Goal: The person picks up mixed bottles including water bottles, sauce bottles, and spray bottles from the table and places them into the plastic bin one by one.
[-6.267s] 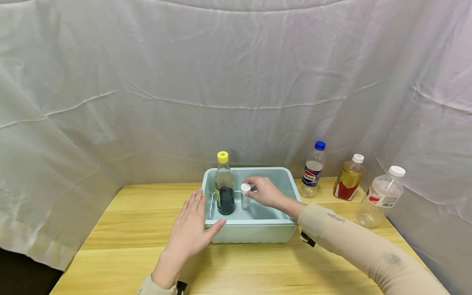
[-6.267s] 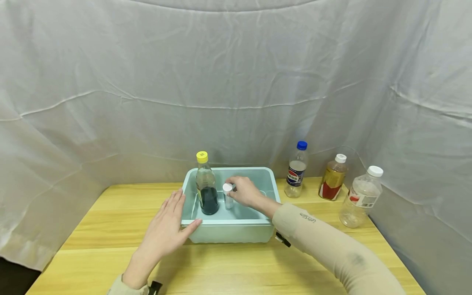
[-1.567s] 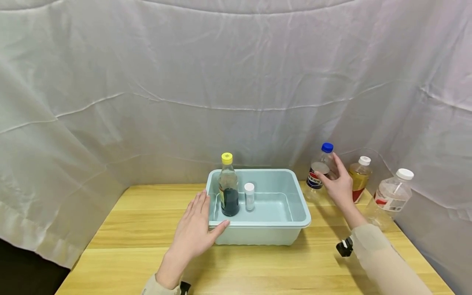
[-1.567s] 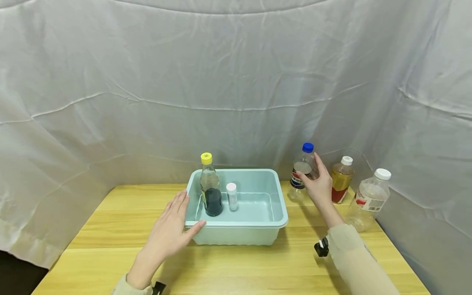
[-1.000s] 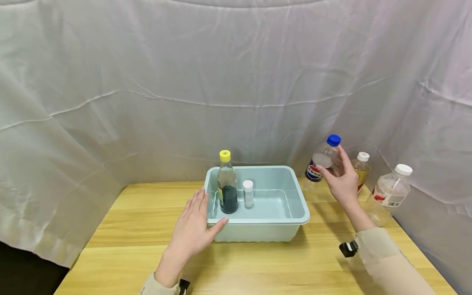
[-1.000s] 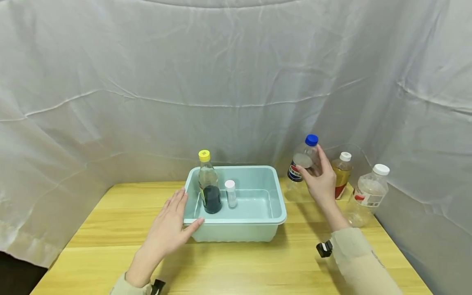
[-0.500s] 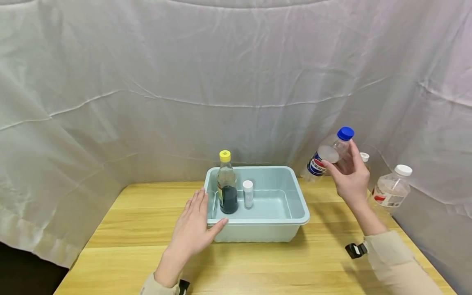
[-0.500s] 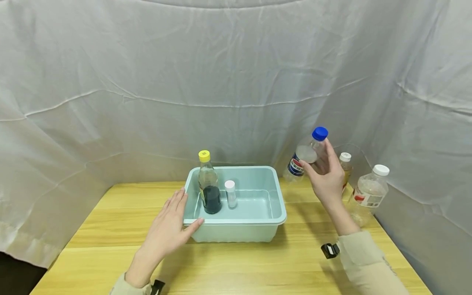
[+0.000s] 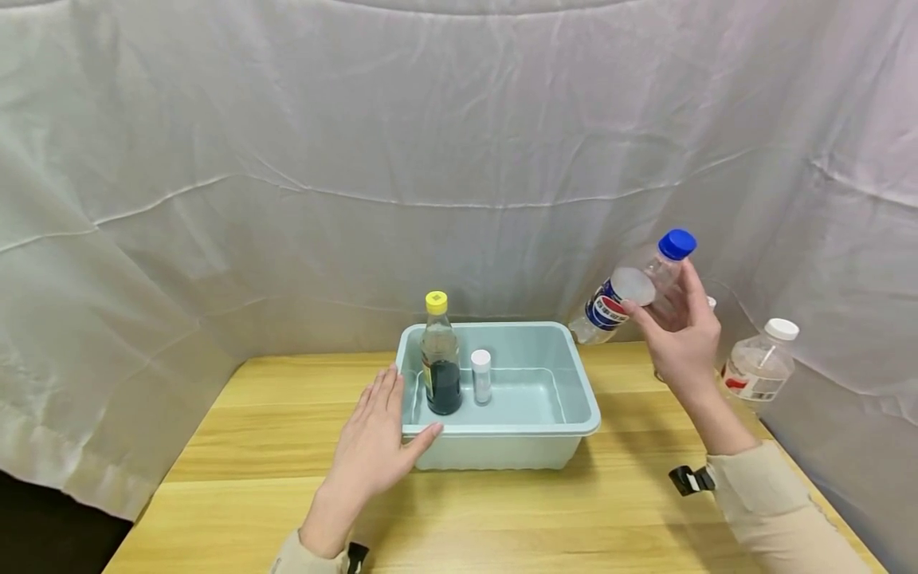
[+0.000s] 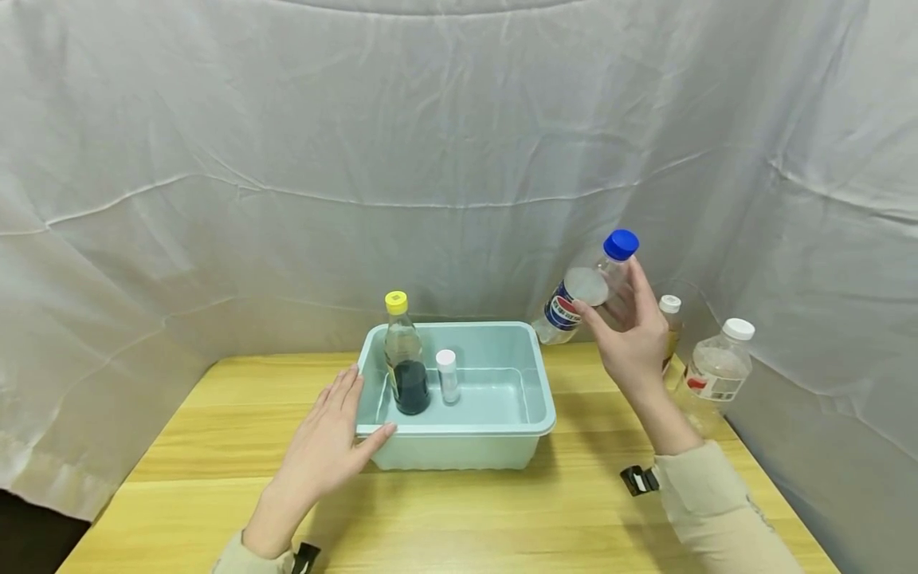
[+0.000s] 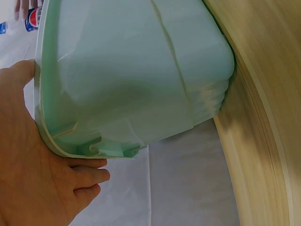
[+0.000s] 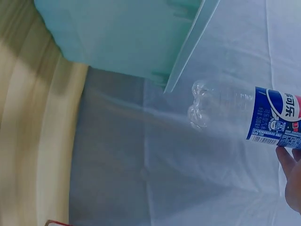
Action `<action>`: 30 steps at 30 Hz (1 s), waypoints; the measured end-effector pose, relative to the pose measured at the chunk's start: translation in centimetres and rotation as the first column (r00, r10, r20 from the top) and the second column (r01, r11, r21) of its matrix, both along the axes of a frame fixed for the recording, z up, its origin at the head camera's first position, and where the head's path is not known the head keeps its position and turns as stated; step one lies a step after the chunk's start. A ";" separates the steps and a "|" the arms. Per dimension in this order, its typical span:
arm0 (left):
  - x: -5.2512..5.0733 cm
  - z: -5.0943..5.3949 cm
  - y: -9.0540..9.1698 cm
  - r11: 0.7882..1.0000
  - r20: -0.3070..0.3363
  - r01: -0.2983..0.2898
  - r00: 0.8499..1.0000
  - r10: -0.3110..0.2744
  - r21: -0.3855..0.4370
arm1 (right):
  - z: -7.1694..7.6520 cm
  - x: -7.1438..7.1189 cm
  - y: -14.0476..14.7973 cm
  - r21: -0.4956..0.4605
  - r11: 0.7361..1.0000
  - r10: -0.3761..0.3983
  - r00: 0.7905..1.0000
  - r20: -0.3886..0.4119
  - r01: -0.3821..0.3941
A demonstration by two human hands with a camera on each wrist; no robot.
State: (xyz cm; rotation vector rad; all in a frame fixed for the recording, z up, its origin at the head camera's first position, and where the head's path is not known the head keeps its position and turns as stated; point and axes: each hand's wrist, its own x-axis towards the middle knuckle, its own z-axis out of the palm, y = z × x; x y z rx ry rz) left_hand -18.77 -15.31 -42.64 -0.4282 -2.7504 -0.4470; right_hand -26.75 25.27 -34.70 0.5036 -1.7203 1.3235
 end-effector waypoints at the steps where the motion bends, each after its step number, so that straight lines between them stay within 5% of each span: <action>1: 0.0 0.0 0.0 1.000 0.000 0.000 1.000 0.000 -0.001 | 0.1 0.1 -0.2 0.004 1.000 0.008 1.000 -0.003 -0.008; 14: 0.1 0.1 0.2 1.000 0.007 -0.004 1.000 0.004 -0.004 | 0.3 0.3 -2.9 0.099 0.995 0.019 1.000 -0.014 -0.018; 30: 0.2 0.2 0.2 1.000 0.014 -0.003 1.000 0.003 -0.012 | -1.9 -0.7 -4.8 0.238 0.969 0.047 0.997 0.062 -0.060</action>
